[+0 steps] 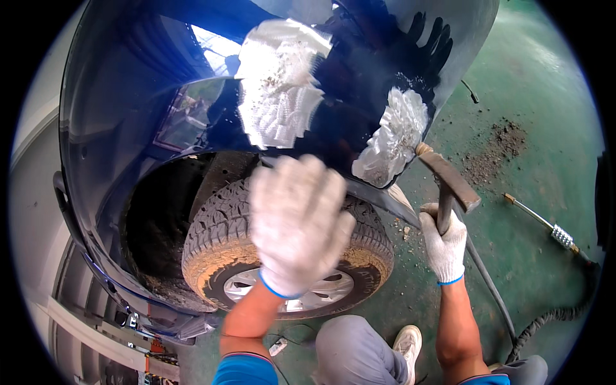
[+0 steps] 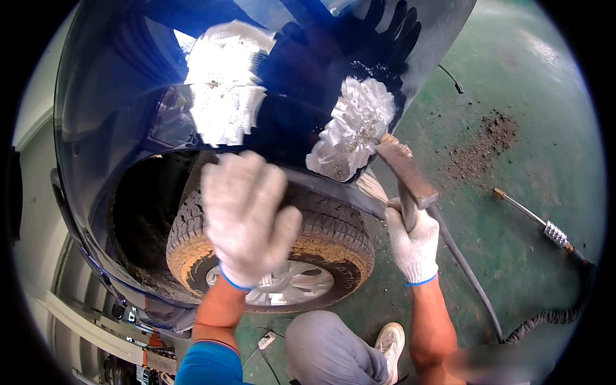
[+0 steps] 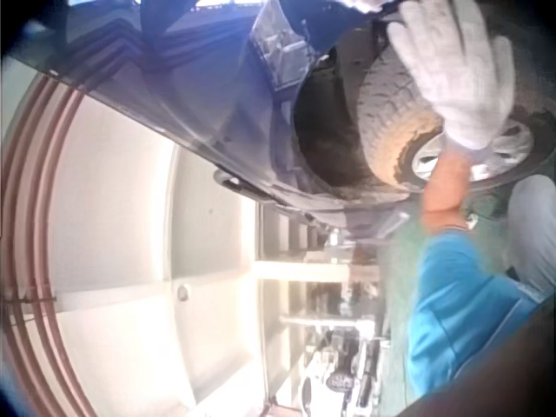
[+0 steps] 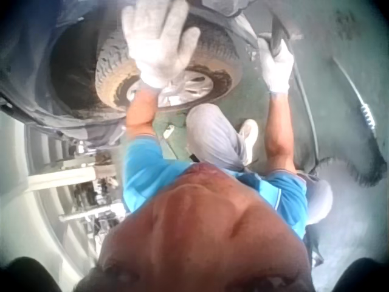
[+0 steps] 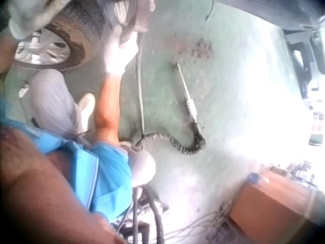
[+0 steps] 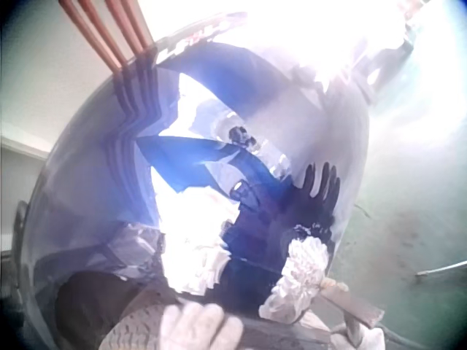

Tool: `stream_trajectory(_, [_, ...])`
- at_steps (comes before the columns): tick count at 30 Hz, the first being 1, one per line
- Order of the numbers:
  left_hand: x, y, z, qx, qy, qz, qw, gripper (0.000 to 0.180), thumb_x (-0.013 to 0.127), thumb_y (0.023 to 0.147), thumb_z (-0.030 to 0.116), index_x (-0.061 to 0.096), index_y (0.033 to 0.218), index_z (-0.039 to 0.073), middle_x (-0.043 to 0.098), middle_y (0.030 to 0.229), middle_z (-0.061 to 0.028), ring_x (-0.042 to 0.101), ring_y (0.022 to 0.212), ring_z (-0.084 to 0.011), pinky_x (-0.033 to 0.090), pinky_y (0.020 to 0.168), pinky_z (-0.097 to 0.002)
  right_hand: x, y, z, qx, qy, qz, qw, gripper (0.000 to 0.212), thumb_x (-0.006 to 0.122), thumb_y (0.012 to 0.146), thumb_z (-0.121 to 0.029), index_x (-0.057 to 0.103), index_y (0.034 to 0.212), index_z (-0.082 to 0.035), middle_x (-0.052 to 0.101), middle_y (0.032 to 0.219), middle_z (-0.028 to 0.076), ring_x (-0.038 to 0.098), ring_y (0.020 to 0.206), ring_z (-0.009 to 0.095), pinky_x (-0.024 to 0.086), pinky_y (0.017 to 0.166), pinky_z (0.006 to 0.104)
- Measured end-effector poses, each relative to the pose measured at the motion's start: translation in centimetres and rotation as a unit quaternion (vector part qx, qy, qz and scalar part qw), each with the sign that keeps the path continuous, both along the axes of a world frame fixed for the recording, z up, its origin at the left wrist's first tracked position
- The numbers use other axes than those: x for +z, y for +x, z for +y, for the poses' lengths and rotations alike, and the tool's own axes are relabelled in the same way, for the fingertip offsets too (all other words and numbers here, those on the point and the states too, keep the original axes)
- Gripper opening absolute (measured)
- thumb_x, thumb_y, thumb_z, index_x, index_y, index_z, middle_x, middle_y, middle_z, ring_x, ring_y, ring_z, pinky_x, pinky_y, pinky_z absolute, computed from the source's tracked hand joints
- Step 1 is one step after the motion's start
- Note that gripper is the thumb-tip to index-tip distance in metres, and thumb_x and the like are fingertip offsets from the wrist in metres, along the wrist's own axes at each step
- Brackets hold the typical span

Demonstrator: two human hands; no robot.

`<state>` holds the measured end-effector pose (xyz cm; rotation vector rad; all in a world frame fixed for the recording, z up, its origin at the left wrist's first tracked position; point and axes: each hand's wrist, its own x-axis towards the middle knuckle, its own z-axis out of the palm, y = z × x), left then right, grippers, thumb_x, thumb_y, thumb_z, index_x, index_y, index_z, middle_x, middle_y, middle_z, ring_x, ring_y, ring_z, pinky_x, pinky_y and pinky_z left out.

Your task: The person uses a pneumatic hammer to repeatedly strike a white filler patch on the rear quarter panel of a blue car. They then switch to a manual hammer to continue tapping the same area. Finally, they wipe the panel with a cloth and inspect the surface.

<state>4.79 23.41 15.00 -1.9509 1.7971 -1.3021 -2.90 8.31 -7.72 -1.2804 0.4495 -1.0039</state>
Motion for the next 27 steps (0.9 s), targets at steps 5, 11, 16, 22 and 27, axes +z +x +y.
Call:
stream_trajectory(5, [5.1, 2.5, -1.6, 0.115, -0.056, -0.14, 0.982, 0.078, 0.076, 0.093, 0.039, 0.052, 0.157, 0.002, 0.044, 0.166, -0.0238, 0.036, 0.157, -0.0429, 0.019, 0.129, -0.0599, 0.0, 0.2, -0.6, 0.036, 0.06, -0.02, 0.997, 0.012, 0.071, 0.096, -0.005, 0.073, 0.105, 0.002, 0.07, 0.086, 0.004, 0.061, 0.078, 0.01, 0.053, 0.075, 0.0311])
stream_trajectory(11, [3.7, 2.6, -4.1, 0.12, -0.021, -0.145, 0.982, 0.082, 0.076, 0.093, 0.043, 0.049, 0.159, 0.001, 0.045, 0.165, -0.0251, 0.038, 0.155, -0.0454, 0.021, 0.129, -0.0605, -2.4, 2.3, 0.1, 0.052, -0.045, 0.016, 0.997, 0.016, 0.072, 0.093, -0.007, 0.076, 0.108, -0.003, 0.076, 0.088, 0.017, 0.075, 0.079, 0.027, 0.058, 0.077, 0.0367])
stream_trajectory(16, [3.0, 2.2, -4.0, 0.114, 0.021, -0.108, 0.987, 0.083, 0.078, 0.091, 0.041, 0.05, 0.158, 0.001, 0.046, 0.163, -0.0259, 0.04, 0.153, -0.0463, 0.022, 0.127, -0.0646, -3.0, 2.6, 1.0, 0.01, -0.14, -0.011, 0.99, 0.018, 0.075, 0.094, -0.009, 0.073, 0.112, -0.003, 0.072, 0.085, 0.018, 0.072, 0.074, 0.033, 0.056, 0.071, 0.0366])
stream_trajectory(22, [2.4, 2.0, -3.3, 0.112, 0.059, -0.088, 0.988, 0.081, 0.081, 0.088, 0.039, 0.053, 0.156, 0.004, 0.049, 0.162, -0.0242, 0.041, 0.153, -0.0459, 0.024, 0.126, -0.0641, -1.5, 3.1, 0.8, 0.016, -0.118, -0.014, 0.993, 0.015, 0.072, 0.094, -0.009, 0.073, 0.109, -0.005, 0.071, 0.085, 0.019, 0.072, 0.077, 0.039, 0.056, 0.071, 0.0388])
stream_trajectory(27, [5.5, 1.1, -5.1, 0.127, 0.028, -0.163, 0.978, 0.076, 0.081, 0.088, 0.037, 0.056, 0.153, 0.004, 0.053, 0.16, -0.0203, 0.045, 0.151, -0.0398, 0.026, 0.128, -0.0587, -1.7, 2.9, 0.4, 0.042, -0.11, 0.017, 0.993, 0.018, 0.071, 0.095, -0.008, 0.075, 0.112, -0.005, 0.072, 0.087, 0.019, 0.074, 0.075, 0.031, 0.057, 0.073, 0.036])
